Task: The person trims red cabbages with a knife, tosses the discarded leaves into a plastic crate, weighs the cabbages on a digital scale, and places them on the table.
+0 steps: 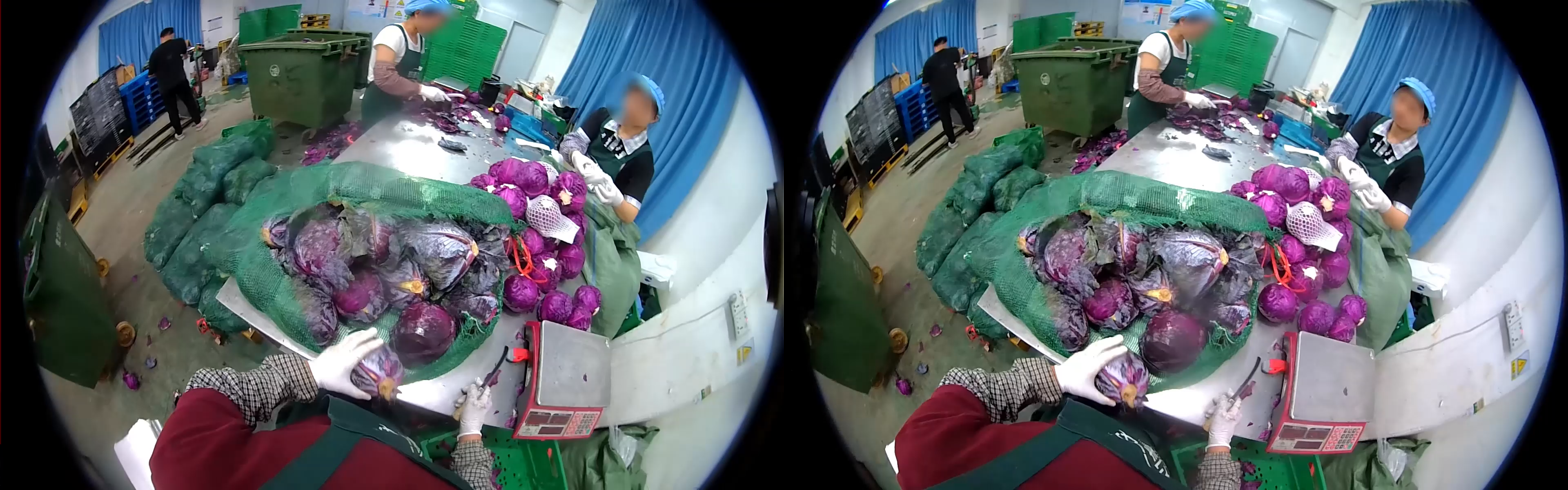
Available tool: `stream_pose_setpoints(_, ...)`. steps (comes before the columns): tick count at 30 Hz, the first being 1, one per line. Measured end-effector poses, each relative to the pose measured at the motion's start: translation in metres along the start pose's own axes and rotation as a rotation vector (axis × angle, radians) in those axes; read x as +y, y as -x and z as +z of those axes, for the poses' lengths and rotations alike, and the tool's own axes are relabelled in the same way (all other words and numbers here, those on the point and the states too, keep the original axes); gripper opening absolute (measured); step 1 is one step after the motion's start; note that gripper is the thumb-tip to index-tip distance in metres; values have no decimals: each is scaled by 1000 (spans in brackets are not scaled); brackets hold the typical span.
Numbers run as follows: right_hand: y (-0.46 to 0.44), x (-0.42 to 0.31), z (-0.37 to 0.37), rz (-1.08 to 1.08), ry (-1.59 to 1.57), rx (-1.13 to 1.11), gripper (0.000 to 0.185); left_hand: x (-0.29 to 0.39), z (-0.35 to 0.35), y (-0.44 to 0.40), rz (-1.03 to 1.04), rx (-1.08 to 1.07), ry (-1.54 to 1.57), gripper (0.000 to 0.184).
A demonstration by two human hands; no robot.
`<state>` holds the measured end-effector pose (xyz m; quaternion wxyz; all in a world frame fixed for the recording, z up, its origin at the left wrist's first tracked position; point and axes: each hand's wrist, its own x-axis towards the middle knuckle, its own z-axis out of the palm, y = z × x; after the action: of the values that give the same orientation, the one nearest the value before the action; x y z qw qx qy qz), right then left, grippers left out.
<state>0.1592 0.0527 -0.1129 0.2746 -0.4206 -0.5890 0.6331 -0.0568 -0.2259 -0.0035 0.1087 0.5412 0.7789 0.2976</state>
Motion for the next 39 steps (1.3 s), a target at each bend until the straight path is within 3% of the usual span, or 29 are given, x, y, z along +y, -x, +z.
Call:
stream_pose_setpoints(2,0,-2,0,-12,29,-2,30,-12,1,-1,-111,56,139,110)
stream_pose_setpoints(6,23,-2,0,12,-74,-35,28,-12,8,-4,-443,163,731,101)
stream_pose_setpoints(9,75,-45,0,-50,-2,-63,28,23,8,-13,-270,15,995,98)
stream_pose_setpoints(11,104,-59,-7,-6,-107,23,27,67,-3,-45,-117,-176,921,97)
stream_pose_setpoints(14,121,-51,-31,-605,530,251,21,95,24,-99,130,-225,500,95)
stream_pose_setpoints(16,145,-87,-32,-28,-15,278,17,102,53,-127,194,-266,306,95)
stream_pose_setpoints(18,154,-63,-42,-215,150,286,26,117,68,-146,234,-389,66,101)
stream_pose_setpoints(19,162,-73,-39,-81,32,306,25,125,75,-152,255,-434,-58,102)
stream_pose_setpoints(22,168,-43,-48,-626,1081,282,21,150,86,-164,274,-516,-182,109)
stream_pose_setpoints(24,168,-35,-34,-154,395,367,23,163,87,-169,321,-548,-248,113)
stream_pose_setpoints(27,168,-40,-32,-290,426,384,27,166,90,-174,368,-618,-302,123)
stream_pose_setpoints(30,168,-35,-31,-200,469,362,28,162,87,-181,421,-673,-317,126)
stream_pose_setpoints(39,160,-54,-21,-90,692,325,26,176,87,-190,428,-698,-344,105)
